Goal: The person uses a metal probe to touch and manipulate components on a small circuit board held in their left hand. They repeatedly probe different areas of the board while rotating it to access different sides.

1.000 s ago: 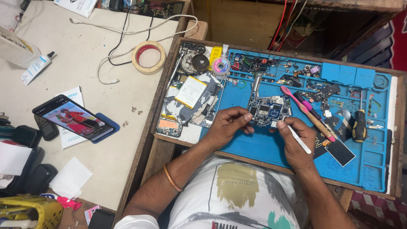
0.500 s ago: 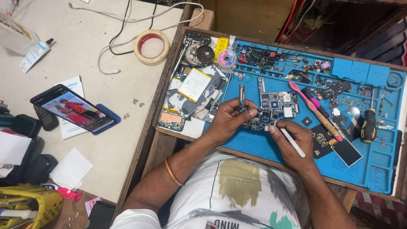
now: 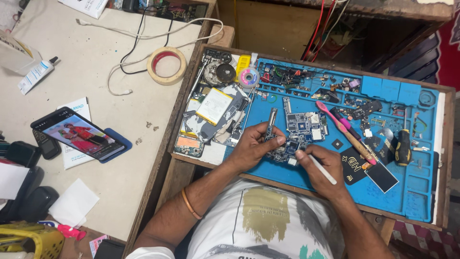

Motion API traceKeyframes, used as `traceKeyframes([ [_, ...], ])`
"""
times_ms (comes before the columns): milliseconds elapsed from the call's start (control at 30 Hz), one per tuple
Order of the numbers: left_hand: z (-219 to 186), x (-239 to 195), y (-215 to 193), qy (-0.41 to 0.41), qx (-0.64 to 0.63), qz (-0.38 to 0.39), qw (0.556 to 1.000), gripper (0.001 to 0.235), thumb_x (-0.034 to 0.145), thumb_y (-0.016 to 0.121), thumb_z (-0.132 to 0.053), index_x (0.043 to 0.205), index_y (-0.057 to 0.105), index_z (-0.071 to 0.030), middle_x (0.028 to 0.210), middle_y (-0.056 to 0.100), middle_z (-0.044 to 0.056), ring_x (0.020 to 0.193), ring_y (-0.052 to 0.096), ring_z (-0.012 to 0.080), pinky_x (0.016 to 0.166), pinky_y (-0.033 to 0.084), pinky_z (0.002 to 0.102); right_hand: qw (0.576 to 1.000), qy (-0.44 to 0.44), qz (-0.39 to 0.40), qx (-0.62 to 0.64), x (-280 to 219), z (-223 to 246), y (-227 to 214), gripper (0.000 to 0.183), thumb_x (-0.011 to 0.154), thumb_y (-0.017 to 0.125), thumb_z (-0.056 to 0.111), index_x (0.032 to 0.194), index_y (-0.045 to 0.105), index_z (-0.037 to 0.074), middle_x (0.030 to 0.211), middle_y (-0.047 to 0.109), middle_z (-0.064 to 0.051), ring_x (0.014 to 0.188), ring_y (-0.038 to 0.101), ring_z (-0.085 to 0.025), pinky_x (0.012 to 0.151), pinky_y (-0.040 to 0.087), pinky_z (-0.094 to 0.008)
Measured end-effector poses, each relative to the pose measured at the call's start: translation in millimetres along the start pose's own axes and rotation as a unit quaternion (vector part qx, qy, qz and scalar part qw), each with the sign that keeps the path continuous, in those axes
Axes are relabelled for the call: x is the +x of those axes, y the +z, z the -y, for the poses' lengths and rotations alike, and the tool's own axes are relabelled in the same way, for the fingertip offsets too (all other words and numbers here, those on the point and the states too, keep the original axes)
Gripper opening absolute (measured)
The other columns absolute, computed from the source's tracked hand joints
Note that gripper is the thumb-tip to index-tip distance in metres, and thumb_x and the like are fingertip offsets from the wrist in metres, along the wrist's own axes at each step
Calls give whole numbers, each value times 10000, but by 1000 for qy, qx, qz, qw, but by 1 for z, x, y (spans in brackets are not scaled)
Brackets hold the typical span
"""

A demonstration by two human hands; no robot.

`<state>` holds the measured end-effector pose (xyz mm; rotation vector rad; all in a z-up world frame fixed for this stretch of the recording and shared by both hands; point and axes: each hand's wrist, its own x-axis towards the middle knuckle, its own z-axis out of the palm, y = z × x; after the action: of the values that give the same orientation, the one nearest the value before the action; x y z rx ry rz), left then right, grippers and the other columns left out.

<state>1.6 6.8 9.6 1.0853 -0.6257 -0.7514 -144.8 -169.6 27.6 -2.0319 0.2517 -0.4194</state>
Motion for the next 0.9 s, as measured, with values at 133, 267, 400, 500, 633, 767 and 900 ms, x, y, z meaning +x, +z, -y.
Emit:
traceKeyframes([
  [133,1,3,2,-24,-3,8,1000,231,995,719,-204,1137,683,-25,891,712,16,752,657,56,638,545,204,997,22,-40,55,1,-5,-3,270,1000,675,214,826,679,8,680,602,16,653,499,-48,581,403,-254],
  [267,1,3,1,-30,-1,27,999,251,1000,723,-188,1154,657,-1,899,718,54,735,712,104,625,597,243,990,35,-92,101,4,-7,-5,280,1036,674,209,857,670,-5,756,588,15,724,482,-50,661,386,-246],
  [400,0,4,3,-26,-19,28,999,277,987,743,-134,1194,648,23,922,712,69,761,723,110,667,624,254,988,33,-105,111,4,-9,-4,279,1056,666,213,879,676,-3,779,585,24,743,479,-46,681,384,-238],
  [500,-4,2,4,-17,7,53,998,368,930,773,-68,1251,630,41,1015,746,86,821,729,105,740,635,248,979,64,-117,156,4,-11,-4,253,1053,659,227,917,693,16,788,601,47,734,475,-28,676,379,-223],
  [633,-5,0,3,4,11,63,998,496,892,800,-31,1336,591,46,1103,744,89,929,725,90,817,623,229,978,65,-115,161,3,-14,-4,263,1062,656,239,915,688,24,795,609,55,740,486,-21,687,386,-215],
  [767,1,2,1,9,42,46,998,584,864,833,-30,1378,567,45,1039,736,85,915,719,85,811,621,227,977,73,-113,165,3,-15,-5,278,1065,662,246,907,687,19,781,593,52,730,466,-22,673,368,-218],
  [900,10,1,-1,1,29,19,999,673,837,856,-35,1420,527,34,984,706,54,891,701,73,799,605,219,978,65,-112,162,4,-13,-4,281,1058,663,252,908,691,16,779,600,50,730,473,-21,674,372,-217],
])
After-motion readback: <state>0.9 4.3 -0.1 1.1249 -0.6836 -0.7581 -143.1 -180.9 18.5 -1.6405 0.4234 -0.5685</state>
